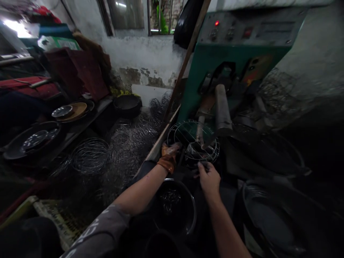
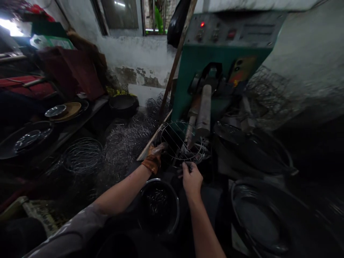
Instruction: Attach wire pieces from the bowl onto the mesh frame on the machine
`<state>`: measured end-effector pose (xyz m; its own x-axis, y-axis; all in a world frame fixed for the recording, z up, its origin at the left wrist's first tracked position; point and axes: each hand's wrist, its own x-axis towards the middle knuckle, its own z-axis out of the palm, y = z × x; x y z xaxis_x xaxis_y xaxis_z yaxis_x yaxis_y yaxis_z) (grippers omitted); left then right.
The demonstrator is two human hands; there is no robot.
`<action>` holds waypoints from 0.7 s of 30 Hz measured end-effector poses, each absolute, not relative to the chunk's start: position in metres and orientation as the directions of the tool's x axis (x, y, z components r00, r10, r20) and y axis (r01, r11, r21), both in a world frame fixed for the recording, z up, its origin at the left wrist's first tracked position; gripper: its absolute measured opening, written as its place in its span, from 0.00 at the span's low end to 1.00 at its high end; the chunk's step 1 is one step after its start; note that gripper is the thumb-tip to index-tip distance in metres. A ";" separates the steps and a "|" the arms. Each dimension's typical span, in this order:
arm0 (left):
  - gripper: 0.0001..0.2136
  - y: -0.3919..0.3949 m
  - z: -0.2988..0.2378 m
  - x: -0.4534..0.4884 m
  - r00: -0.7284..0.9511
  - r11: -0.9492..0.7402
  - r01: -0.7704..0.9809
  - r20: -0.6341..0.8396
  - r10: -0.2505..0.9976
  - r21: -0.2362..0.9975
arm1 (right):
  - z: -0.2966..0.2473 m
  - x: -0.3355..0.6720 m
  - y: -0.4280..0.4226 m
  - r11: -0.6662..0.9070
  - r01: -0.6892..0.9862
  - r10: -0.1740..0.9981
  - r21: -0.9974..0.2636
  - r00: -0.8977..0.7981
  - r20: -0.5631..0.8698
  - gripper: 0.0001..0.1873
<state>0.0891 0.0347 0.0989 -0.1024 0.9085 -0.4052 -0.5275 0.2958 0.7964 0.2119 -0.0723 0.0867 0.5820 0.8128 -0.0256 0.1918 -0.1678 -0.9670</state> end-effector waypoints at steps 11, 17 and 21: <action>0.34 0.034 0.098 0.090 -0.068 0.354 -0.501 -0.443 0.894 0.790 | 0.081 0.221 -0.070 -0.134 0.062 0.820 -0.989 0.568 -0.076 0.31; 0.32 0.031 0.099 0.090 -0.066 0.330 -0.496 -0.413 0.908 0.803 | 0.080 0.221 -0.068 -0.088 0.045 0.819 -0.995 0.572 -0.046 0.28; 0.32 0.036 0.100 0.092 -0.080 0.346 -0.481 -0.433 0.898 0.806 | 0.080 0.223 -0.065 -0.076 0.047 0.820 -0.996 0.572 -0.036 0.28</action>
